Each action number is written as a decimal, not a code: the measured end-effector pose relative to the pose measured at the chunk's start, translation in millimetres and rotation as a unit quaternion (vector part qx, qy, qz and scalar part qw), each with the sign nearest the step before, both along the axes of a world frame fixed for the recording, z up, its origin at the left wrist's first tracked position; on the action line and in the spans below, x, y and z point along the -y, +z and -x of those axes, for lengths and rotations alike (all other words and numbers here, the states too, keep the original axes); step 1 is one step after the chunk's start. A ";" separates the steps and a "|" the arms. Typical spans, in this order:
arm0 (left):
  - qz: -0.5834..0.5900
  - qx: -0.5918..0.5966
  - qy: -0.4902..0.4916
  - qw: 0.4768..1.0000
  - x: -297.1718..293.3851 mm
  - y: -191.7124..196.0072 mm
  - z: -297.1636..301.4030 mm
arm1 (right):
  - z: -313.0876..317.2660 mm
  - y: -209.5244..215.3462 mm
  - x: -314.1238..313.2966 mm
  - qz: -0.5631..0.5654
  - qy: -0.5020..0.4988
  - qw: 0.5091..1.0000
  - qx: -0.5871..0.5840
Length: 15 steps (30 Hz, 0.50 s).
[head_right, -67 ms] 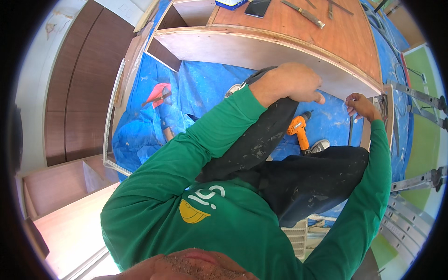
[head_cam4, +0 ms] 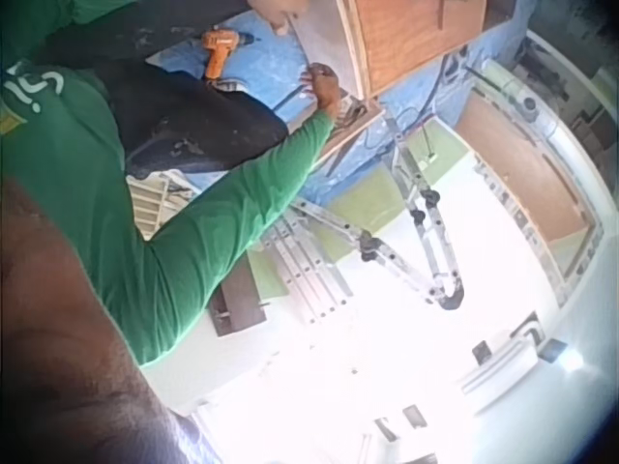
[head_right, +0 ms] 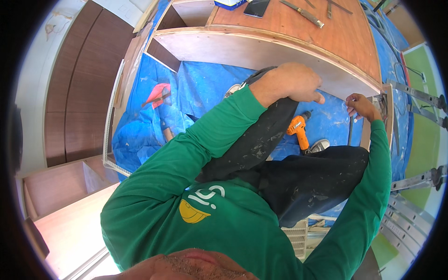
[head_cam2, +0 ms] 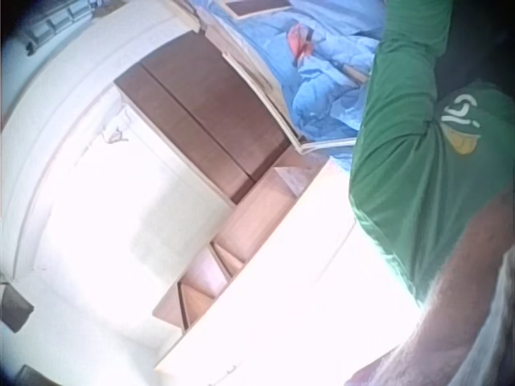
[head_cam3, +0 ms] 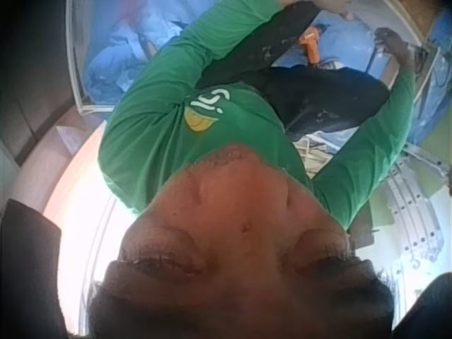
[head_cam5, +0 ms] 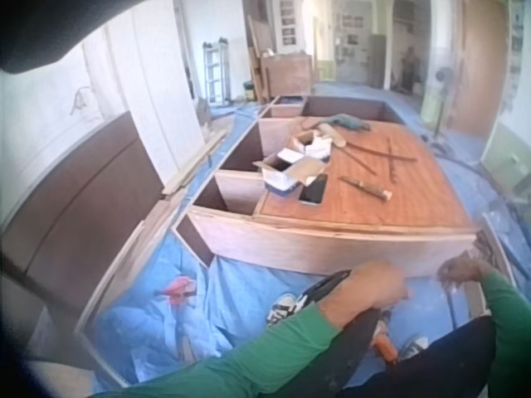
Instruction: The person sits on the floor and uses a cordless drill to fasten screws into a wooden cabinet frame. They repeatedly position the drill, drive screws, and adjust the cabinet pieces to align them.
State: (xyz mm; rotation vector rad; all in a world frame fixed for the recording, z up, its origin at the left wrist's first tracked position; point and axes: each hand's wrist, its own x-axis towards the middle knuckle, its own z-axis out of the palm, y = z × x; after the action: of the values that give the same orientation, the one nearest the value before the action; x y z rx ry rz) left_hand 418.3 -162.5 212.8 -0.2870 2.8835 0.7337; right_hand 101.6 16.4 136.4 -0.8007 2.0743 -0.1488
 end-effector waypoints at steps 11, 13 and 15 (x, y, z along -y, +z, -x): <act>0.002 -0.008 -0.009 1.000 -2.6 -0.2 1.8 | 0.7 5.0 -10.3 -0.005 -0.008 1.000 -0.005; 0.002 -0.008 -0.010 1.000 -2.0 -1.3 2.1 | -0.6 5.2 -10.3 -0.001 -0.011 1.000 -0.005; 0.004 -0.009 -0.012 1.000 -1.5 -2.6 2.3 | -1.3 5.5 -9.1 0.002 -0.011 1.000 -0.003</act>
State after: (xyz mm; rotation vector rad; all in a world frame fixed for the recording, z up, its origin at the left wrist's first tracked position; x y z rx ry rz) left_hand 416.0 -161.0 210.2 -0.2478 2.9022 0.7242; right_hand 103.0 25.5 141.9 -0.7826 2.0902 -0.1622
